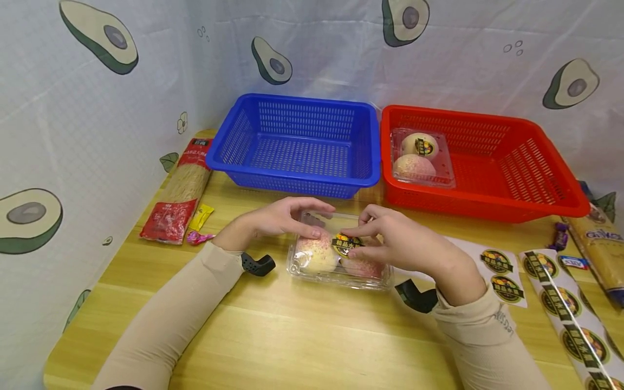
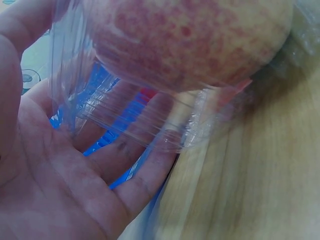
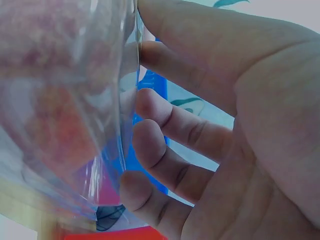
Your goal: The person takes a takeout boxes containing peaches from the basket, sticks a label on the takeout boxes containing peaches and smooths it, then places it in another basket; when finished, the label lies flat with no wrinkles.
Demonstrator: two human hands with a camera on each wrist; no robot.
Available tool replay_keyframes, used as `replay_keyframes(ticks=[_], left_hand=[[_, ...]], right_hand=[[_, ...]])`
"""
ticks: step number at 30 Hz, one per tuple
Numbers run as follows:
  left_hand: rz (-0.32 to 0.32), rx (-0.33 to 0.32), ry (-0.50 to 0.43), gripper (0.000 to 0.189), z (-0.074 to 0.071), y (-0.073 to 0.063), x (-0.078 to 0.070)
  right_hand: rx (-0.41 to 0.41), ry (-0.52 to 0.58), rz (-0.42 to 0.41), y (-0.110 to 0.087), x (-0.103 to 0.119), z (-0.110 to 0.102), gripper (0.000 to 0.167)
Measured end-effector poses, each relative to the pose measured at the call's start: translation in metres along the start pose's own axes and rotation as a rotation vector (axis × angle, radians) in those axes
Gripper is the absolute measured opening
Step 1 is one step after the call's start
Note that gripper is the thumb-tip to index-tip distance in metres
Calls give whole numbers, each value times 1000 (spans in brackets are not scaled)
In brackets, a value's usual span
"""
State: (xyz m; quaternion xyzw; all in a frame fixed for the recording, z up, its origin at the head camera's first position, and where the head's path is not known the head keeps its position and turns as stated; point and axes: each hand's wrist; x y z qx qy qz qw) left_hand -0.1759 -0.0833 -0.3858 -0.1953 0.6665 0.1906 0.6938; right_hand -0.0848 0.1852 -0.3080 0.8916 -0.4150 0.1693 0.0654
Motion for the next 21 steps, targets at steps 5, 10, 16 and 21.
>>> replay_keyframes(ticks=[5, 10, 16, 21], left_hand=[[4, 1, -7, 56, 0, 0, -1], [8, 2, -6, 57, 1, 0, -1], [15, 1, 14, 56, 1, 0, -1], [15, -1, 34, 56, 1, 0, 0]], right_hand=[[2, 32, 37, -1, -2, -2, 43], [-12, 28, 46, -4, -4, -5, 42], [-6, 27, 75, -9, -9, -9, 38], [24, 21, 105, -12, -12, -13, 36]])
Point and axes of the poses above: each hand's wrist, its own y-axis towards the middle knuckle, its own z-axis out of the palm, x = y × z, and after that the axes turned 8 degrees about -y, right-handed
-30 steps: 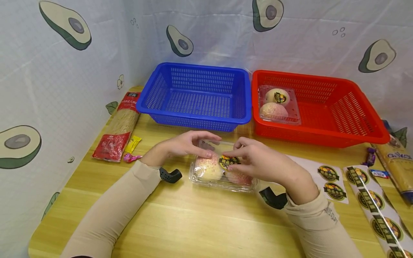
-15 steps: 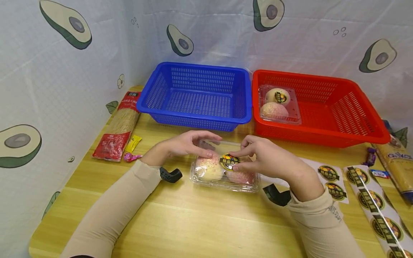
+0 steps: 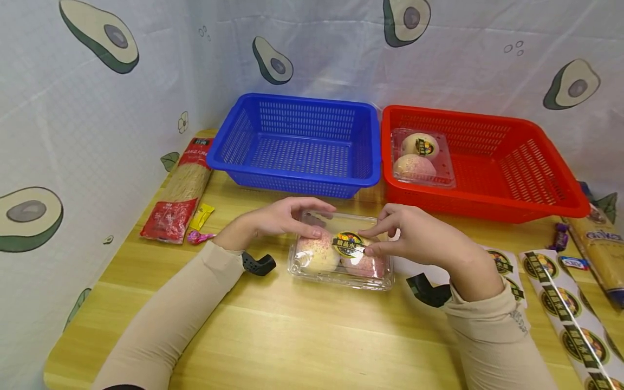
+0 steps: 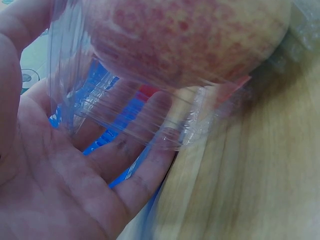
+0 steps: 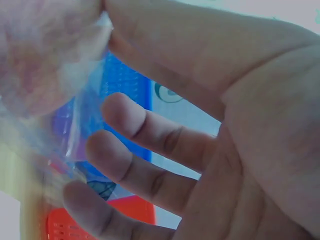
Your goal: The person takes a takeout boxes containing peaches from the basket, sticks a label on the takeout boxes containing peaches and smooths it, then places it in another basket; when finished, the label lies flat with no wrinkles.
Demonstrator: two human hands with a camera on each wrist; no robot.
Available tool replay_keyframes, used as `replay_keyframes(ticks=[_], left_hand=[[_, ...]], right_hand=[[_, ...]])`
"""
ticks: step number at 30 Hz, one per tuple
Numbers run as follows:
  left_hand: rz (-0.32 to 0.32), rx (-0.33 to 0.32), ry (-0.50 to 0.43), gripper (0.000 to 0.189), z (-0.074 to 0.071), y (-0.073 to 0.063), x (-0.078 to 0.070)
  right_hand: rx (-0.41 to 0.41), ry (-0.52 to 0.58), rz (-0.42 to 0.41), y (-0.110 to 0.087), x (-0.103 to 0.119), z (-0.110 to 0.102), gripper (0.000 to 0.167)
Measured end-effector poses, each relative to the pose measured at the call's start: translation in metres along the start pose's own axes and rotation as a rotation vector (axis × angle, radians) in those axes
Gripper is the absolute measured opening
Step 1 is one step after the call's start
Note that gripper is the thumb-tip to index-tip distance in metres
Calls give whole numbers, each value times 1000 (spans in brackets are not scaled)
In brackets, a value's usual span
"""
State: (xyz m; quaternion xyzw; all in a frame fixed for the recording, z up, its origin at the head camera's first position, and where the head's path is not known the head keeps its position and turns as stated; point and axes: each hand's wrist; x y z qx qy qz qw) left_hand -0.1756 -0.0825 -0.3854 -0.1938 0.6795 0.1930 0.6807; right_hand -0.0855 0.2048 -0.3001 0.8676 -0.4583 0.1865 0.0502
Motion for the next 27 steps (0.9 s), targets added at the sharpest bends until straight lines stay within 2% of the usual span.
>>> replay_keyframes(ticks=[6, 12, 20, 23, 27], left_hand=[[1, -10, -10, 57, 0, -2, 0], [-3, -47, 13, 57, 3, -2, -2], [16, -98, 293, 55, 6, 0, -11], [4, -94, 331, 56, 6, 0, -13], [-6, -91, 336, 56, 6, 1, -13]], right_hand=[[-23, -15, -41, -5, -1, -6, 33], [-82, -14, -18, -10, -5, -12, 37], [-254, -43, 49, -15, -23, -18, 38], [-298, -32, 74, -14, -34, -19, 41], [-351, -18, 170, -15, -49, -20, 42]])
Point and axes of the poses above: each hand's wrist, its own y-axis towards the middle knuckle, its own z-axis out of the palm, x = y × z, and after that the axes turned 8 degrees about -y, right-handed
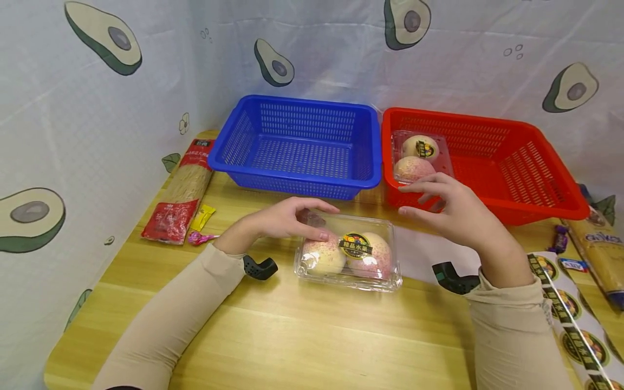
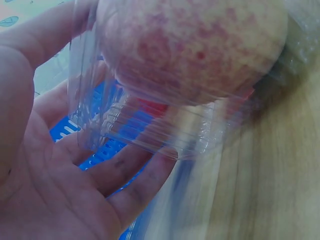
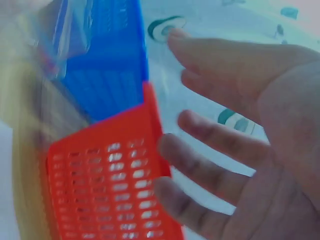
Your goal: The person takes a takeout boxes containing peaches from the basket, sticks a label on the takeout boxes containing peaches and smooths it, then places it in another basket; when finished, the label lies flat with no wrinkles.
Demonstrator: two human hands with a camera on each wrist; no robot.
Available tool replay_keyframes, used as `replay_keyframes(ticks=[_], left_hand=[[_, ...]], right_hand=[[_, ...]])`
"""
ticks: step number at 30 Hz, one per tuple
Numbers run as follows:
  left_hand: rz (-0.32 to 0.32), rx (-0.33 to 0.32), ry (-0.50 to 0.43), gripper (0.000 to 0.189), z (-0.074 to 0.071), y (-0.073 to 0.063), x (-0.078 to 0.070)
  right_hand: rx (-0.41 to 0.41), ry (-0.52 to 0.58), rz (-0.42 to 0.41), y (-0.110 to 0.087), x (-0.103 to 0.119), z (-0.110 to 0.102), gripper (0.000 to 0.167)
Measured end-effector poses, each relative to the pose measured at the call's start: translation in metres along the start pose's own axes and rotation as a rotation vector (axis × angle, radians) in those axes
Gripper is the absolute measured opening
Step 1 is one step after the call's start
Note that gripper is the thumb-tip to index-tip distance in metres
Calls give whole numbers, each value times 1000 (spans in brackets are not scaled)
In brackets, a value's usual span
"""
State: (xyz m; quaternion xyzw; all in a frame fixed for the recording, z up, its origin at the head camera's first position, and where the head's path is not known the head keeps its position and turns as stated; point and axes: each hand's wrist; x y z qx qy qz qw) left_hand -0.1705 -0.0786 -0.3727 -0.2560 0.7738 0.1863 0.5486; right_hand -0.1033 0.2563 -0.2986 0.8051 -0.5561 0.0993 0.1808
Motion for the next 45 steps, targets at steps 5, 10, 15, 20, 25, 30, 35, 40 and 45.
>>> replay_keyframes(ticks=[5, 10, 15, 20, 25, 30, 35, 40, 45], left_hand=[[14, 11, -13, 55, 1, 1, 1], [18, 20, -21, 55, 1, 1, 2], [22, 21, -28, 55, 0, 1, 2], [25, 25, -27, 55, 0, 1, 2], [37, 29, -29, 55, 1, 1, 3], [55, 23, -52, 54, 1, 2, 5], [43, 32, -90, 54, 5, 3, 6], [39, 21, -54, 54, 7, 3, 3], [47, -1, -14, 52, 4, 1, -1]], right_hand=[[-37, -3, 106, -1, -15, -2, 46], [-51, -38, 128, -3, -21, -4, 47], [-31, -29, 149, -1, -24, -4, 49], [-10, 26, 164, 0, -33, 3, 46], [-24, 54, 166, 1, -39, 7, 39], [-26, 51, 166, 2, -38, 8, 38], [-10, 57, 179, 3, -38, 8, 39], [1, 56, 193, 3, -38, 7, 40], [12, 60, 197, 4, -38, 7, 41]])
Point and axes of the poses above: each hand's wrist, its own y-axis towards the middle knuckle, its own z-axis out of the palm, x = y × z, and after that the axes turned 8 degrees about -y, right-handed
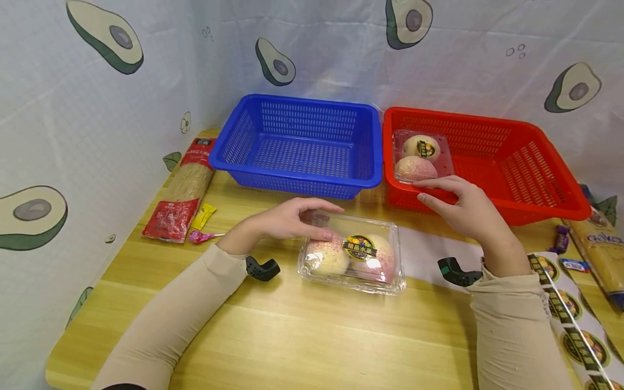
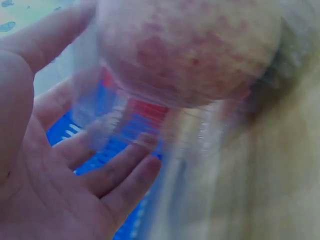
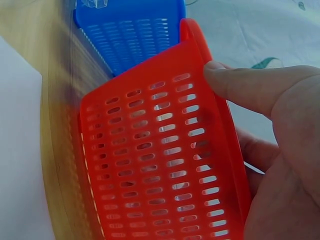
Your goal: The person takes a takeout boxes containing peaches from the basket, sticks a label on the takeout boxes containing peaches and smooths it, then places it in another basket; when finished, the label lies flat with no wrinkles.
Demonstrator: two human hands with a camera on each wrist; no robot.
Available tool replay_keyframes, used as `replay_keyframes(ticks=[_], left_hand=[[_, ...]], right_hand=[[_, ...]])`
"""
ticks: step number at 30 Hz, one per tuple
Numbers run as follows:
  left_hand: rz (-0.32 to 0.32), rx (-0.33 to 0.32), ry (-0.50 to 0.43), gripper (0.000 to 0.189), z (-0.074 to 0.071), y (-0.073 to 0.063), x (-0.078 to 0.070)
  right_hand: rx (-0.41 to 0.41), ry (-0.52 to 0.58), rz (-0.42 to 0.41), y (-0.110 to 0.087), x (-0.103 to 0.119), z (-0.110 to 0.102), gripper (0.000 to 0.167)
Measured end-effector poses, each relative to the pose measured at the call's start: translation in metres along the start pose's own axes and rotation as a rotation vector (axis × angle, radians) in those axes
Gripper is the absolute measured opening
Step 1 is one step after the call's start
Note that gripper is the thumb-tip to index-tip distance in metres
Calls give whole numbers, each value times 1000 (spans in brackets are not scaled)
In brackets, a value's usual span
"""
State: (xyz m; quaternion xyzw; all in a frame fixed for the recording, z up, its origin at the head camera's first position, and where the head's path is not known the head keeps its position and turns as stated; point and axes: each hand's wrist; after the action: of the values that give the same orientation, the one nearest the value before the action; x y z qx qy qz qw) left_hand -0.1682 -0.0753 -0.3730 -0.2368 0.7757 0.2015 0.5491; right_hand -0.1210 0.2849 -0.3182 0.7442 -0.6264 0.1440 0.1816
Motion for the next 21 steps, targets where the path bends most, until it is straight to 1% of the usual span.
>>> replay_keyframes(ticks=[4, 7, 9, 11, 13, 14, 15, 17, 19, 21], left_hand=[[42, -24, -2, 47, -9, -4, -9], [61, -54, -41, 43, -20, -11, -19], [71, -87, -58, 41, -28, -18, -26], [106, -137, -88, 40, -38, -24, -33], [150, -222, -103, 39, -48, -32, -38], [173, -278, -111, 39, -54, -36, -40], [199, -341, -128, 39, -60, -40, -42], [223, -502, -134, 38, -72, -49, -45], [217, -675, -124, 39, -85, -59, -45], [178, -830, -91, 42, -96, -68, -42]], right_hand=[[-2, 3, -7, 0, -1, 0, 40], [-4, 6, -13, 0, -1, 0, 39], [-5, 7, -14, 0, -1, 0, 39], [-5, 7, -13, -1, -1, 0, 39], [-7, 7, -13, -1, -1, 0, 39], [-8, 5, -14, -1, -1, 0, 39], [-8, 4, -13, -1, -1, 0, 39], [-8, 2, -14, -1, -1, 0, 39], [-8, -1, -16, 0, -1, 0, 39], [-8, -4, -19, 0, 0, 0, 40]])
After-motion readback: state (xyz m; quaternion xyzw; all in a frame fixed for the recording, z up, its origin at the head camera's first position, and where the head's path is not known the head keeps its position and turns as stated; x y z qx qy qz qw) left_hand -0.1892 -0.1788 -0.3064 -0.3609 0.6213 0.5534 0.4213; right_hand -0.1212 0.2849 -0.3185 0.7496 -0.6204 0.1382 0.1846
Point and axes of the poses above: each hand's wrist, its own y-axis towards the middle knuckle, its own z-axis out of the palm, x = y × z, and after that the axes turned 8 degrees about -y, right-handed
